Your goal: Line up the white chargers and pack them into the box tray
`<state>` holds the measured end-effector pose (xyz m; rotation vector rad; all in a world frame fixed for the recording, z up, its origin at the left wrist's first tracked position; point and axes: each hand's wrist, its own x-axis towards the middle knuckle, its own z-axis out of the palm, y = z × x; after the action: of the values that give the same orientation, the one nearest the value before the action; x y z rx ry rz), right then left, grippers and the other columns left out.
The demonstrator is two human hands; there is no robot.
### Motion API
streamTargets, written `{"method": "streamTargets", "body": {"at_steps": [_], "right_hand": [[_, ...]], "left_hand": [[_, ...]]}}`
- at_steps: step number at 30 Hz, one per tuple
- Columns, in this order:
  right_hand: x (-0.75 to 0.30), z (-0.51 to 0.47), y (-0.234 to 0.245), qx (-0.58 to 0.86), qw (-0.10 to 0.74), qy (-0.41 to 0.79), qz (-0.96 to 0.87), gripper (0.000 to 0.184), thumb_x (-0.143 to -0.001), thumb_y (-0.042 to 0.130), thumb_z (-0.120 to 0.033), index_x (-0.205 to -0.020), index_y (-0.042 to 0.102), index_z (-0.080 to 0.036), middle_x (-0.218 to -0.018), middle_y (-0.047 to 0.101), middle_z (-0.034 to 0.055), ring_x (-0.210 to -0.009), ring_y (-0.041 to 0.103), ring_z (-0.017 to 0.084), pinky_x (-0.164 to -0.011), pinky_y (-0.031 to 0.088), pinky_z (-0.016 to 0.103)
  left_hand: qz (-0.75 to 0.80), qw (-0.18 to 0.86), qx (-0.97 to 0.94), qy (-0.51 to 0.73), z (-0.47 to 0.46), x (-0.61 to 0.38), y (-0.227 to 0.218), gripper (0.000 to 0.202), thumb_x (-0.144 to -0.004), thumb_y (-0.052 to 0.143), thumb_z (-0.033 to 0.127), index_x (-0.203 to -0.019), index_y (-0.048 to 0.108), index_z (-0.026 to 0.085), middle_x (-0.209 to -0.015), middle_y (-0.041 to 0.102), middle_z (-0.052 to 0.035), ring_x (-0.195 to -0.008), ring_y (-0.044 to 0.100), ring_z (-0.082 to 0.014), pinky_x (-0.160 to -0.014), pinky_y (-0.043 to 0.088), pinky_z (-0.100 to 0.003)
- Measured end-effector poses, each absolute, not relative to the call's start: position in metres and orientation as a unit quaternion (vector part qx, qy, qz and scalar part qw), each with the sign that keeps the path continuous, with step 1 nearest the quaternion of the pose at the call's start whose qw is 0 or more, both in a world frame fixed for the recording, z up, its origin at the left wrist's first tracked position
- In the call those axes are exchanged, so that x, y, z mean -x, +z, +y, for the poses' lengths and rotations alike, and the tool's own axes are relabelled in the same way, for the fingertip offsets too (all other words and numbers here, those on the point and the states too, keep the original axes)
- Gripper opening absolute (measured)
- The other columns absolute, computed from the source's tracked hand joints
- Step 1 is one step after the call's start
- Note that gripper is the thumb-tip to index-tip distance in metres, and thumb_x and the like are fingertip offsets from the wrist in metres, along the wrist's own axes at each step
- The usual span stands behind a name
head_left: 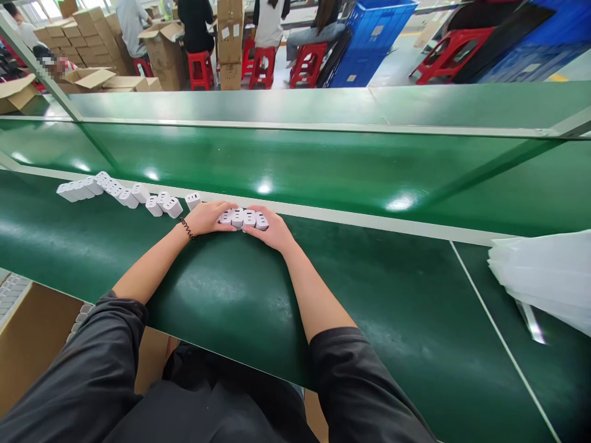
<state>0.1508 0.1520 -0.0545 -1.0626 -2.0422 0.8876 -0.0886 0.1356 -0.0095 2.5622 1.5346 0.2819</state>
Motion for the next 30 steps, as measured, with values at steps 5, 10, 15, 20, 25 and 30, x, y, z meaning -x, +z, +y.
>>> {"method": "streamTargets", "body": {"at_steps": [5, 10, 15, 20, 25, 30], "right_hand": [[-0.135, 0.139, -0.045, 0.337, 0.270, 0.313, -0.846, 0.047, -0.081, 0.071, -0.046, -0.122, 0.059, -0.025, -0.121, 0.066, 0.0062, -0.113, 0.055, 0.029, -0.099, 0.047, 0.046], [-0.096, 0.099, -0.035, 0.306, 0.196, 0.284, -0.887, 0.056, -0.084, 0.069, -0.044, -0.132, 0.051, -0.021, -0.124, 0.061, 0.0115, -0.116, 0.049, 0.033, -0.100, 0.047, 0.051], [-0.070, 0.061, -0.030, 0.282, 0.145, 0.337, -0.887, 0.082, -0.080, 0.071, -0.031, -0.151, 0.030, -0.018, -0.141, 0.047, 0.0164, -0.129, 0.043, 0.036, -0.109, 0.040, 0.055], [-0.069, 0.051, -0.021, 0.269, 0.090, 0.400, -0.872, 0.092, -0.078, 0.071, -0.023, -0.157, 0.023, -0.020, -0.144, 0.042, 0.0181, -0.120, 0.056, 0.032, -0.103, 0.048, 0.048], [-0.062, 0.044, -0.024, 0.312, 0.127, 0.402, -0.851, 0.078, -0.082, 0.068, -0.020, -0.152, 0.035, -0.016, -0.138, 0.047, 0.0167, -0.118, 0.059, 0.030, -0.104, 0.050, 0.046], [-0.054, 0.038, -0.039, 0.266, 0.201, 0.492, -0.804, 0.079, -0.081, 0.068, -0.023, -0.152, 0.033, -0.023, -0.146, 0.038, 0.0156, -0.090, 0.067, 0.017, -0.093, 0.059, 0.042]], "left_hand": [[0.478, 0.070, -0.871, 0.094, 0.105, 0.121, -0.009, 0.066, -0.083, 0.071, 0.060, -0.135, 0.055, 0.023, -0.120, 0.068, -0.0096, -0.109, 0.066, -0.0262, -0.088, 0.053, -0.033], [0.493, 0.099, -0.858, 0.104, 0.056, 0.168, -0.006, 0.058, -0.087, 0.066, 0.058, -0.134, 0.058, 0.026, -0.122, 0.069, -0.0068, -0.108, 0.066, -0.0232, -0.092, 0.052, -0.032], [0.526, 0.106, -0.840, 0.078, 0.019, 0.194, 0.006, 0.060, -0.086, 0.068, 0.057, -0.137, 0.056, 0.028, -0.134, 0.064, -0.0063, -0.124, 0.059, -0.0258, -0.106, 0.046, -0.039], [0.564, 0.034, -0.816, 0.124, -0.021, 0.189, 0.002, 0.084, -0.078, 0.075, 0.062, -0.149, 0.044, 0.026, -0.151, 0.050, -0.0084, -0.145, 0.037, -0.0321, -0.124, 0.026, -0.051], [0.597, -0.008, -0.784, 0.168, -0.039, 0.175, -0.019, 0.072, -0.084, 0.070, 0.058, -0.146, 0.048, 0.026, -0.153, 0.045, -0.0092, -0.146, 0.034, -0.0319, -0.123, 0.030, -0.051], [0.621, -0.038, -0.763, 0.177, -0.033, 0.182, -0.025, 0.060, -0.086, 0.069, 0.056, -0.136, 0.058, 0.026, -0.149, 0.050, -0.0099, -0.143, 0.038, -0.0328, -0.121, 0.033, -0.051]]}}
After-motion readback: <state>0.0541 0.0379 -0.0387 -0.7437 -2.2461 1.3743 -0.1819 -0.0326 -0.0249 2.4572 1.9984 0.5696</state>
